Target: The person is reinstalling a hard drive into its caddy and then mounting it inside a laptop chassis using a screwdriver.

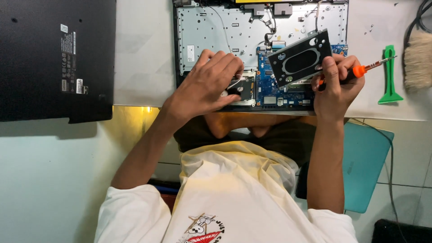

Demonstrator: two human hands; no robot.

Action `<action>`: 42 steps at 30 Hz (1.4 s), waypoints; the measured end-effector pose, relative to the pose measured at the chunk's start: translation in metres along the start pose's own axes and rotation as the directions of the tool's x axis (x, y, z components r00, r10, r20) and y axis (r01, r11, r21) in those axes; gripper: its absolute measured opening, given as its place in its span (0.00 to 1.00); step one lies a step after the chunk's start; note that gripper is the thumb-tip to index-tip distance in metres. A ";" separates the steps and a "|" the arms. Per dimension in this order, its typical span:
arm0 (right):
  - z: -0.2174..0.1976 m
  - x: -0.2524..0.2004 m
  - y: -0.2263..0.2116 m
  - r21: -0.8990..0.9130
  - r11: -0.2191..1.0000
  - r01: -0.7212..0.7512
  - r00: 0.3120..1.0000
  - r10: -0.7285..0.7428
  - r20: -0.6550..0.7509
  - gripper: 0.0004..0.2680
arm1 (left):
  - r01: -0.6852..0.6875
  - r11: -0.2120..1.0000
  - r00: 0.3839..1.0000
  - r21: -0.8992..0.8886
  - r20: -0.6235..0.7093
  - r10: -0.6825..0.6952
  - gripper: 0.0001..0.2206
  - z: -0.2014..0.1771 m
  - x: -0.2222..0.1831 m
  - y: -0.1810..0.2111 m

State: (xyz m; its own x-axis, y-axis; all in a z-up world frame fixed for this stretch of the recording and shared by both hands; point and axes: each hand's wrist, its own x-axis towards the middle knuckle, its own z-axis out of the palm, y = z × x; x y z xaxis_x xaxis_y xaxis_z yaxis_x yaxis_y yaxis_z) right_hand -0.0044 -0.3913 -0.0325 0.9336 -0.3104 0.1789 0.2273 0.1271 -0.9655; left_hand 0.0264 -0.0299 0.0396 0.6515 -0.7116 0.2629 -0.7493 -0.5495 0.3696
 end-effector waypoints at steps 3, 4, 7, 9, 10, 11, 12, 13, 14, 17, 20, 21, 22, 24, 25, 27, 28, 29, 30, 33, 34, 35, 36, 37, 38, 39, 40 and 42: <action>0.000 0.000 -0.001 0.004 1.000 -0.002 1.000 0.002 0.002 0.18 | 0.009 1.000 0.999 -0.013 -0.034 -0.010 0.27 0.003 -0.005 0.003; 0.001 0.000 -0.001 -0.001 1.000 -0.006 1.000 0.006 -0.001 0.18 | 0.004 1.000 0.995 0.009 -0.100 -0.003 0.28 0.004 -0.007 0.004; 0.000 0.000 -0.002 0.006 1.000 -0.019 1.000 0.019 0.009 0.17 | -0.104 0.946 0.917 0.306 -0.339 0.210 0.15 0.004 -0.002 0.010; -0.001 0.000 -0.001 0.008 1.000 -0.017 1.000 0.016 0.018 0.17 | -0.112 0.918 0.929 0.381 -0.288 0.232 0.17 0.015 -0.009 0.005; -0.001 0.000 -0.001 0.010 1.000 -0.013 1.000 0.013 0.028 0.17 | -0.123 0.883 0.938 0.453 -0.237 0.252 0.19 0.020 -0.013 0.003; -0.001 0.000 -0.001 0.010 1.000 -0.012 1.000 0.011 0.027 0.17 | -0.124 0.882 0.938 0.454 -0.237 0.253 0.19 0.026 -0.017 0.001; -0.001 0.000 -0.001 0.015 1.000 -0.021 1.000 0.021 0.014 0.17 | -0.128 0.906 0.946 0.402 -0.225 0.233 0.19 0.031 -0.020 -0.001; -0.002 0.000 0.000 0.019 0.999 -0.031 1.000 0.031 -0.002 0.18 | -0.133 0.928 0.954 0.348 -0.210 0.215 0.19 0.036 -0.024 -0.004; -0.001 0.000 -0.001 0.019 0.999 -0.030 1.000 0.030 -0.005 0.18 | -0.136 0.928 0.953 0.348 -0.209 0.218 0.19 0.034 -0.026 -0.004; -0.001 -0.001 -0.001 0.007 0.999 -0.035 0.999 0.035 0.009 0.17 | -0.120 0.964 0.978 0.239 -0.137 0.156 0.24 0.030 -0.031 -0.003; -0.001 0.000 -0.001 0.000 1.000 -0.009 1.000 0.009 0.024 0.17 | -0.112 0.964 0.989 0.241 -0.070 0.133 0.23 0.025 -0.032 -0.002; 0.000 0.000 -0.002 -0.001 1.000 -0.016 1.000 0.016 0.020 0.17 | -0.099 0.970 0.991 0.220 -0.067 0.116 0.25 0.023 -0.031 -0.001; 0.000 0.000 -0.003 -0.003 1.000 -0.024 1.000 0.024 0.017 0.18 | -0.086 0.976 0.993 0.199 -0.063 0.100 0.27 0.022 -0.031 0.000; -0.001 0.001 -0.002 0.001 1.000 -0.018 1.000 0.018 0.021 0.18 | -0.068 0.981 0.996 0.181 -0.039 0.077 0.28 0.026 -0.032 -0.004; -0.001 0.001 -0.001 0.005 1.000 -0.016 1.000 0.015 0.026 0.18 | -0.048 0.986 0.999 0.162 -0.013 0.051 0.29 0.028 -0.034 -0.006; 0.000 0.000 -0.002 0.012 1.000 -0.019 1.000 0.018 0.025 0.17 | -0.070 0.985 0.997 0.160 -0.033 0.077 0.27 0.027 -0.033 -0.006; 0.000 -0.001 -0.002 0.019 1.000 -0.021 0.999 0.021 0.024 0.17 | -0.093 0.983 0.993 0.158 -0.053 0.102 0.26 0.027 -0.032 -0.006; -0.001 -0.001 -0.001 0.019 1.000 -0.022 0.999 0.022 0.025 0.17 | -0.092 0.983 0.993 0.159 -0.052 0.101 0.26 0.028 -0.032 -0.006; -0.001 -0.001 -0.001 0.020 0.999 -0.027 0.999 0.027 0.017 0.17 | -0.104 0.978 0.992 0.179 -0.057 0.116 0.25 0.030 -0.032 -0.006; -0.001 0.000 -0.001 0.019 0.999 -0.030 0.999 0.030 0.014 0.18 | -0.124 0.962 0.988 0.244 -0.061 0.143 0.26 0.033 -0.032 -0.007; -0.001 -0.001 -0.002 0.015 0.999 -0.032 0.999 0.031 0.018 0.18 | -0.132 0.949 0.986 0.285 -0.058 0.155 0.26 0.034 -0.033 -0.006; -0.001 0.000 -0.001 0.017 0.999 -0.032 0.999 0.032 0.018 0.18 | -0.131 0.949 0.986 0.286 -0.057 0.154 0.26 0.038 -0.035 -0.007; -0.001 0.000 0.000 0.013 1.000 -0.024 1.000 0.024 0.018 0.18 | -0.118 0.955 0.988 0.272 -0.065 0.140 0.27 0.043 -0.037 -0.007; -0.002 0.000 0.000 0.009 1.000 -0.018 1.000 0.017 0.017 0.18 | -0.104 0.961 0.989 0.256 -0.072 0.126 0.27 0.047 -0.040 -0.007; -0.001 -0.001 0.000 0.010 1.000 -0.019 1.000 0.019 0.017 0.18 | -0.102 0.961 0.990 0.256 -0.070 0.124 0.27 0.048 -0.039 -0.005; -0.001 0.000 0.000 -0.001 1.000 -0.016 1.000 0.016 0.010 0.18 | -0.089 0.959 0.990 0.270 -0.085 0.116 0.27 0.049 -0.038 -0.002; 0.000 0.000 -0.001 -0.012 1.000 -0.012 1.000 0.012 0.002 0.18 | -0.076 0.956 0.989 0.284 -0.101 0.108 0.27 0.050 -0.037 0.000; 0.000 -0.001 -0.002 -0.012 1.000 -0.021 1.000 0.020 -0.005 0.19 | -0.101 0.966 0.984 0.236 -0.117 0.131 0.26 0.059 -0.038 -0.004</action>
State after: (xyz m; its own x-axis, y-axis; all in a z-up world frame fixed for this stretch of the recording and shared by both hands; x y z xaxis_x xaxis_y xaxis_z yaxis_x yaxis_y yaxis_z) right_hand -0.0053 -0.3912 -0.0309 0.9366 -0.3128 0.1581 0.2048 0.1224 -0.9711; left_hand -0.0025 -0.0269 -0.0246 0.5570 -0.7213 0.4117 -0.8177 -0.5630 0.1200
